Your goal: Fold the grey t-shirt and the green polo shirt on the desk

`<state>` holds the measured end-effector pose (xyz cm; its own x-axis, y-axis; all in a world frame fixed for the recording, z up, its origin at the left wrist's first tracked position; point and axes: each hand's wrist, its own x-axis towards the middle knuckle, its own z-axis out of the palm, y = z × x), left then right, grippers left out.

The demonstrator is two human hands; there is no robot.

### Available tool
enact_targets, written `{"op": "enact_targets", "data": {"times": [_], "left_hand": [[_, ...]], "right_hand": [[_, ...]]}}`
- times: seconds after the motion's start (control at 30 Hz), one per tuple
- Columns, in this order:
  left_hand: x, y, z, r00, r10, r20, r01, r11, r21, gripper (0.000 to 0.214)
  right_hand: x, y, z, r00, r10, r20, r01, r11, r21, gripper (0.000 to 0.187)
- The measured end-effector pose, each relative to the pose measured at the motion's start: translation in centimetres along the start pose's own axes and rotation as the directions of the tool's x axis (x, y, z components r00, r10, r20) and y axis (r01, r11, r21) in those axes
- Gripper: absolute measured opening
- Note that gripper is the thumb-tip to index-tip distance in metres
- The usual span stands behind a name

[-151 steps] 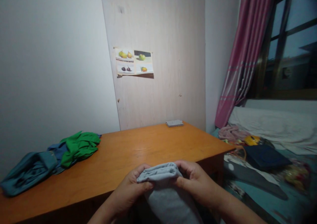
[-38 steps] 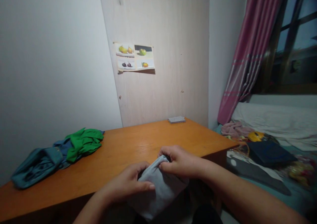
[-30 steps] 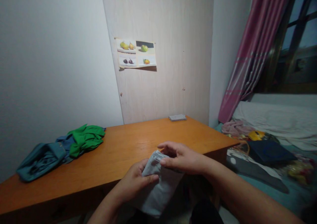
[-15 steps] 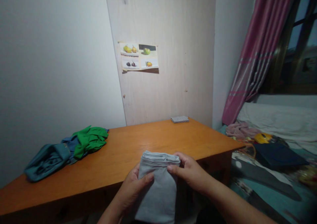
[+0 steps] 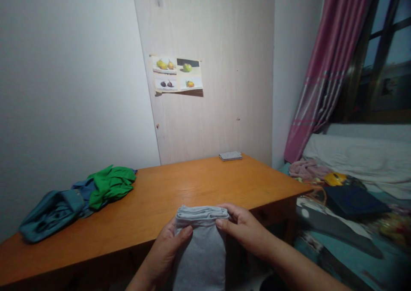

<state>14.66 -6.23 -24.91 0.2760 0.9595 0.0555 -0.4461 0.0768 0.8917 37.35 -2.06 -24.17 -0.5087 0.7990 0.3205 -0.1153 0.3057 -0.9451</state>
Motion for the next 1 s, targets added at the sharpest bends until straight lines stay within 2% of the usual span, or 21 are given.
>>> {"op": "enact_targets", "data": {"times": [0.1,0.23,0.4,0.47,0.57,0.7,0.83,1.0], "left_hand": [[0.0,0.0,-0.6,0.999,-0.036,-0.008,0.036,0.999,-0.005,0.063],[0.0,-0.2,-0.8,0.999,-0.027,-0.026,0.027,0.999,-0.032,0.061],[-0.3,0.0,-1.4,1.0,-0.003,-0.024,0.002,0.998,-0.058,0.064],[-0.7,0.2,-1.7,0.998,0.012,-0.058,-0.016,0.998,-0.064,0.064],[-1.2,0.5,-2.0,0.994,0.032,-0.102,-0.04,0.996,-0.076,0.061],[-1.6,0.7,-2.3,0.996,0.056,-0.065,-0.062,0.994,-0.093,0.059],[-1.9,0.9,-2.8,0.997,0.073,-0.01,-0.073,0.992,-0.101,0.054],[-2.5,1.2,-2.7,0.997,0.081,0.005,-0.081,0.992,-0.098,0.056]], "right_hand": [[-0.1,0.1,-0.2,1.0,-0.014,-0.002,0.014,0.999,-0.029,0.032],[-0.1,0.0,-0.2,0.999,-0.05,-0.007,0.049,0.995,-0.09,0.027],[-0.3,-0.7,0.3,0.999,0.008,-0.036,-0.006,0.999,0.034,0.044],[-0.4,-1.2,0.4,0.998,-0.024,-0.064,0.025,1.0,0.016,0.042],[-0.6,-2.0,0.7,0.991,-0.115,-0.062,0.106,0.985,-0.138,0.024],[-0.6,-3.3,1.0,0.988,-0.15,0.044,0.156,0.933,-0.325,0.009],[-0.2,-4.7,1.2,0.971,-0.209,0.117,0.24,0.844,-0.479,0.013],[0.2,-6.4,1.5,0.958,-0.223,0.182,0.286,0.671,-0.684,0.017]]}}
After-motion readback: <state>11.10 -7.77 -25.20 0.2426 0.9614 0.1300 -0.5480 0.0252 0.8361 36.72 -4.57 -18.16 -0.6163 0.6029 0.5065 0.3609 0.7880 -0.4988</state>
